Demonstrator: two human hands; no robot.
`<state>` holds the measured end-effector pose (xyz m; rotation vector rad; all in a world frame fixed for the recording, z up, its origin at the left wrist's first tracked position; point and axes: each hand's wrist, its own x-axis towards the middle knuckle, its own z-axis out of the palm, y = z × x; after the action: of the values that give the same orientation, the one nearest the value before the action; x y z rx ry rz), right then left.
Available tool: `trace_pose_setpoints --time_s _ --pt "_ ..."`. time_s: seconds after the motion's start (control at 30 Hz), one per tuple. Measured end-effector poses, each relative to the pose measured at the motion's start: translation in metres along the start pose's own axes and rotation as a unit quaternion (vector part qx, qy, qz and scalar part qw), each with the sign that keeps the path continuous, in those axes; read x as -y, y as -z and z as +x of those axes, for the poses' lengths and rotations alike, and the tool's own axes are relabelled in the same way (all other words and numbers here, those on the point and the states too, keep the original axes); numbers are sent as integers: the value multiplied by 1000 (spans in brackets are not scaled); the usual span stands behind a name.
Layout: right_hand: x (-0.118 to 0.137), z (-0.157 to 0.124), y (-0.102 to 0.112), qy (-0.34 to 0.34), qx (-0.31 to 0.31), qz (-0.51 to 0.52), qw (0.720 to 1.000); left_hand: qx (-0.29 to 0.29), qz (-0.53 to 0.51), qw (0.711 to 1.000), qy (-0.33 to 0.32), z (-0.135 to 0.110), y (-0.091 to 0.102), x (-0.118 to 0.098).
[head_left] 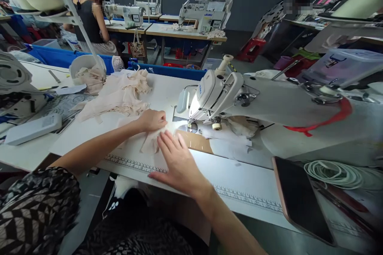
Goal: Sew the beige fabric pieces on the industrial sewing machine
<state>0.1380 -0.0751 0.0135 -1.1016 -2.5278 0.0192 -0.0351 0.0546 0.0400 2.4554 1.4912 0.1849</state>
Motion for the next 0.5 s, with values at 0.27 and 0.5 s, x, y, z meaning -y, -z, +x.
trace_pose_setpoints --time_s 0.27,0.5 --pt "61 -67 -20 -18 -150 157 976 221 -325 920 2 -118 34 65" --pt "70 -156 -73 -325 -44 504 799 332 -391 855 75 -237 26 102"
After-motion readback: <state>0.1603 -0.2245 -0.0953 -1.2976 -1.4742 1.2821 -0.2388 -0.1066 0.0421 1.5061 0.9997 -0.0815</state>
